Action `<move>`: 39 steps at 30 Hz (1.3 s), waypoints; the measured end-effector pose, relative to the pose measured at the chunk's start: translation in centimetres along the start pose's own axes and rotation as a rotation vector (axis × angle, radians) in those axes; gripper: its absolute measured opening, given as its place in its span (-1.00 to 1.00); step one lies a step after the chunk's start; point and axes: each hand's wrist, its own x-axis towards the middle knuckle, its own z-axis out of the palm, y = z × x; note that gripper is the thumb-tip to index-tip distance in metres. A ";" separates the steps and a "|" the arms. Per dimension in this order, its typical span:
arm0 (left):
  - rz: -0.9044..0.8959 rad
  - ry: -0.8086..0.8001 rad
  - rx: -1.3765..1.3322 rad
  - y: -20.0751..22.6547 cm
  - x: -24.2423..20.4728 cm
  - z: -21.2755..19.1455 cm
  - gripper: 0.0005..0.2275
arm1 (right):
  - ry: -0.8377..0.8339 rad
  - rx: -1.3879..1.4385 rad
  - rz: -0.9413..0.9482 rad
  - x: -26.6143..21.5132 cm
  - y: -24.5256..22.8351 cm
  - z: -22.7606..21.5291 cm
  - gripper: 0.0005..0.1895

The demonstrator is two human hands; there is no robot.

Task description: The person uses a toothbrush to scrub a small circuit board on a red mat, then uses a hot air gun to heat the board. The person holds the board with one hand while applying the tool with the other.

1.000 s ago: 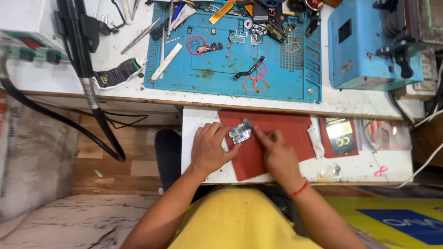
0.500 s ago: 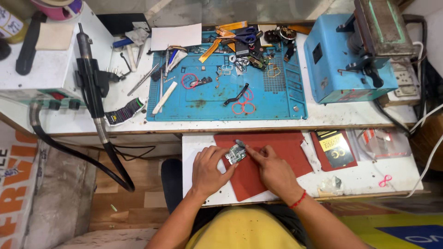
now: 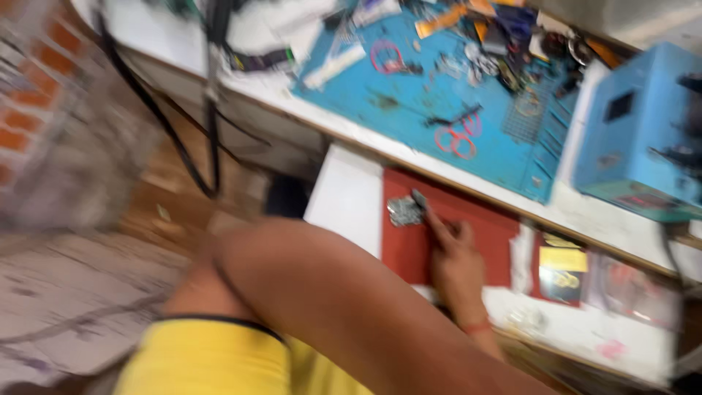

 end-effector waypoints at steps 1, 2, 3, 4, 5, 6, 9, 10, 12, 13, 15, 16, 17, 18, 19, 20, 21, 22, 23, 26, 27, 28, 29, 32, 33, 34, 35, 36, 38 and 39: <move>-0.041 -0.038 -0.003 0.1 -1.3 -1.0 -0.66 | -0.047 -0.042 0.055 0.4 -0.4 0.7 -0.33; -0.082 -0.075 -0.006 0.3 -2.2 -2.1 -0.66 | -0.096 -0.083 0.109 1.0 -0.3 0.5 -0.34; -0.118 -0.085 -0.033 0.6 -2.8 -2.4 -0.66 | -0.173 -0.142 0.189 0.3 -0.4 0.0 -0.35; -0.156 -0.094 -0.058 1.0 -3.2 -2.8 -0.65 | -0.133 -0.108 0.156 0.5 -0.9 0.5 -0.37; -0.172 -0.084 -0.101 0.9 -3.3 -2.4 -0.65 | -0.115 -0.100 0.128 0.5 -0.4 0.2 -0.38; -0.194 -0.070 -0.135 0.8 -3.4 -2.0 -0.64 | -0.096 -0.093 0.101 0.3 -0.3 0.1 -0.40; -0.173 -0.047 -0.132 0.7 -0.7 -1.3 -0.63 | -0.120 -0.112 0.137 0.7 -0.9 -0.2 -0.36; -0.159 -0.043 -0.123 0.6 0.3 -1.0 -0.63 | -0.093 -0.107 0.097 1.1 -0.8 -0.4 -0.37; -0.165 -0.006 -0.099 0.5 1.4 0.6 -0.62 | -0.074 -0.080 0.047 0.5 -0.7 -0.4 -0.39; -0.182 0.003 -0.067 0.4 1.3 1.2 -0.61 | -0.094 -0.053 0.098 0.3 -0.7 0.0 -0.41; -0.252 0.020 0.101 -0.7 -0.4 -0.8 -0.61 | -0.102 -0.003 0.196 0.2 -0.1 -0.1 -0.43; -0.314 0.041 0.263 -1.6 -1.3 -2.4 -0.60 | -0.115 0.016 0.119 -0.3 0.1 -0.5 -0.43; -0.371 0.057 0.406 -2.6 -2.4 -4.4 -0.60 | -0.112 0.026 0.037 -0.8 0.3 -1.1 -0.35; -0.475 0.110 0.711 -3.7 -3.5 -6.3 -0.59 | -0.109 0.034 -0.046 -1.0 0.4 -1.4 -0.22; -0.554 0.146 1.031 -4.8 -5.0 -7.4 -0.56 | -0.147 0.047 0.003 -1.7 -0.1 -1.3 -0.32; -0.685 0.176 1.183 -5.3 -6.8 -8.7 -0.50 | -0.184 0.061 0.052 -2.2 -1.2 -0.5 -0.37; -0.719 0.195 1.235 -5.7 -8.7 -9.1 -0.49 | -0.243 0.075 0.086 -2.6 -1.7 -0.3 -0.35; -0.754 0.213 1.288 -6.0 -10.5 -9.3 -0.49 | -0.202 0.068 0.107 -2.7 -1.6 -0.7 -0.35; -0.783 0.226 1.353 -6.3 -11.8 -9.7 -0.48 | -0.151 0.067 0.120 -2.0 -1.4 -0.8 -0.36; -0.757 0.212 1.375 -7.1 -13.8 -9.3 -0.56 | -0.154 -0.016 0.104 -0.9 -1.3 -0.8 -0.33; -0.766 0.226 1.362 -7.3 -13.9 -9.3 -0.57 | -0.170 -0.061 0.088 -0.5 -1.2 -0.7 -0.31; -0.776 0.240 1.348 -7.3 -13.9 -9.3 -0.57 | -0.186 -0.053 0.062 -0.4 -1.3 -0.7 -0.30; -0.783 0.250 1.332 -7.3 -13.6 -9.5 -0.58 | -0.200 -0.045 0.040 -0.5 -1.6 -0.7 -0.28; -0.806 0.263 1.312 -7.2 -13.4 -9.7 -0.58 | -0.165 -0.075 0.033 -0.1 -1.5 -0.4 -0.28; -0.799 0.277 1.319 -7.2 -13.4 -9.5 -0.58 | -0.139 -0.091 0.029 0.2 -1.6 -0.3 -0.28; -0.792 0.291 1.325 -7.3 -13.2 -9.2 -0.58 | -0.171 -0.104 0.038 -0.1 -1.9 -0.4 -0.29; -0.783 0.292 1.339 -7.0 -13.1 -9.4 -0.58 | -0.193 -0.109 0.050 -0.4 -2.6 -0.3 -0.30; -0.796 0.285 1.341 -6.8 -13.1 -9.5 -0.59 | -0.216 -0.114 0.062 -0.5 -3.1 -0.3 -0.30; -0.813 0.273 1.330 -6.9 -13.1 -9.5 -0.60 | -0.180 -0.132 0.132 0.6 -2.8 -0.5 -0.33; -0.793 0.278 1.338 -7.0 -13.2 -9.3 -0.61 | -0.170 -0.140 0.165 0.7 -2.6 -0.6 -0.34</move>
